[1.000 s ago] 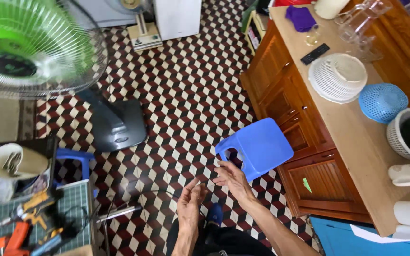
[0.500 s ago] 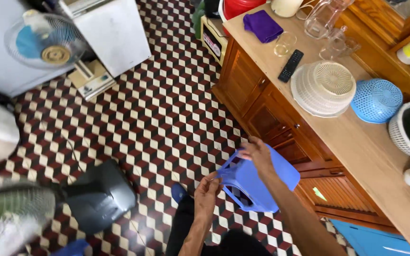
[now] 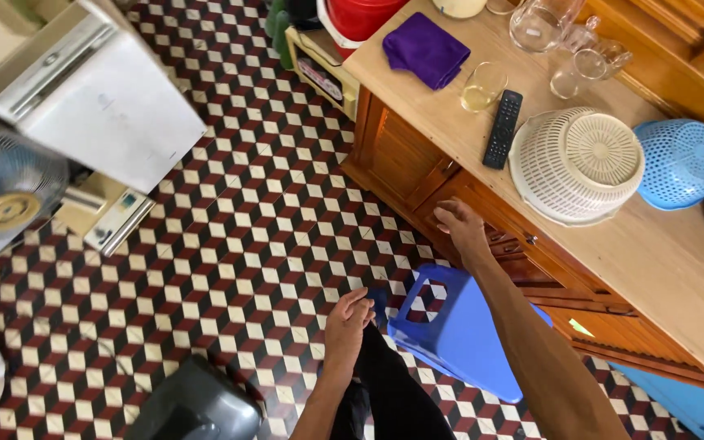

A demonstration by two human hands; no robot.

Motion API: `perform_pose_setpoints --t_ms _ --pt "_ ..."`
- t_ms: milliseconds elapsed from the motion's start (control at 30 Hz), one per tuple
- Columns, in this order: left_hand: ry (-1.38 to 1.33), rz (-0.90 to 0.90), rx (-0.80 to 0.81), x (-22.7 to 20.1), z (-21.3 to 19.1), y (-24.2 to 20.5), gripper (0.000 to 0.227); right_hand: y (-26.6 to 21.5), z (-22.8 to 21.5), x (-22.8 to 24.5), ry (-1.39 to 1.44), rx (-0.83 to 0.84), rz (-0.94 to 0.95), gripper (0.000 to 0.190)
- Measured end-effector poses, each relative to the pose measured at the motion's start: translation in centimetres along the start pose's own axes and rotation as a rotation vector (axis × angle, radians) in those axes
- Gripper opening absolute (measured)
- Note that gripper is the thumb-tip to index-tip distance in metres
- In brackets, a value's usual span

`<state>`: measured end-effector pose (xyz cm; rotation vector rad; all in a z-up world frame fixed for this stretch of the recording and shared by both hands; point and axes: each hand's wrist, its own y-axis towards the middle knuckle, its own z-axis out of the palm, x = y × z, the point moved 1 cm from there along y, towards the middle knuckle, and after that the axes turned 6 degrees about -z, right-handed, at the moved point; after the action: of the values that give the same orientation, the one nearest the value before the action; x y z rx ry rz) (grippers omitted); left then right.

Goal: Measure an appliance component with a ruler and mark it with a pen, then retrieve and inspect a power drill.

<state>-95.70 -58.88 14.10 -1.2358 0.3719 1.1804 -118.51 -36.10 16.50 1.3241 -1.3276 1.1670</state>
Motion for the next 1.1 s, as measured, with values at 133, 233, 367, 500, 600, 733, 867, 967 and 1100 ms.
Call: perform_pose_setpoints --t_ms 133,233,367,500,600,733,867,967,1100 --pt "0.015 -0.045 0.050 0.1 1.2 7.4 0.047 5.3 0.5 -1.8 -0.097 -0.014 0.071 0.043" --pt "0.130 -0.149 0.018 -5.0 3.5 9.3 0.049 9.4 1.4 -2.6 -0.261 -0.017 0.119 0.044" --pt "0.227 -0.196 0.050 -5.7 4.3 13.8 0.050 14.3 -0.2 -10.0 -0.251 -0.049 0.181 0.049" --pt "0.356 -0.147 0.117 -7.9 6.3 17.7 0.062 13.8 0.3 -14.7 -0.590 -0.015 -0.227 0.028" --pt "0.483 -0.048 0.123 -10.7 8.2 19.9 0.076 8.9 6.1 -14.0 -0.682 -0.166 -0.191 0.030" --pt "0.799 0.235 0.048 -12.1 8.7 22.7 0.102 0.5 16.3 -27.2 -0.101 -0.308 0.066 0.052" --pt "1.206 0.362 -0.223 -14.1 4.1 25.3 0.073 -3.7 29.8 -19.2 0.410 -0.338 0.122 0.076" --pt "1.170 0.306 -0.318 -17.4 -0.7 27.0 0.038 -3.3 28.0 -11.6 0.060 -0.052 0.009 0.060" --pt "0.899 0.604 -0.288 -19.9 -5.5 30.1 0.037 0.0 24.3 -15.9 -0.532 0.346 -0.186 0.032"
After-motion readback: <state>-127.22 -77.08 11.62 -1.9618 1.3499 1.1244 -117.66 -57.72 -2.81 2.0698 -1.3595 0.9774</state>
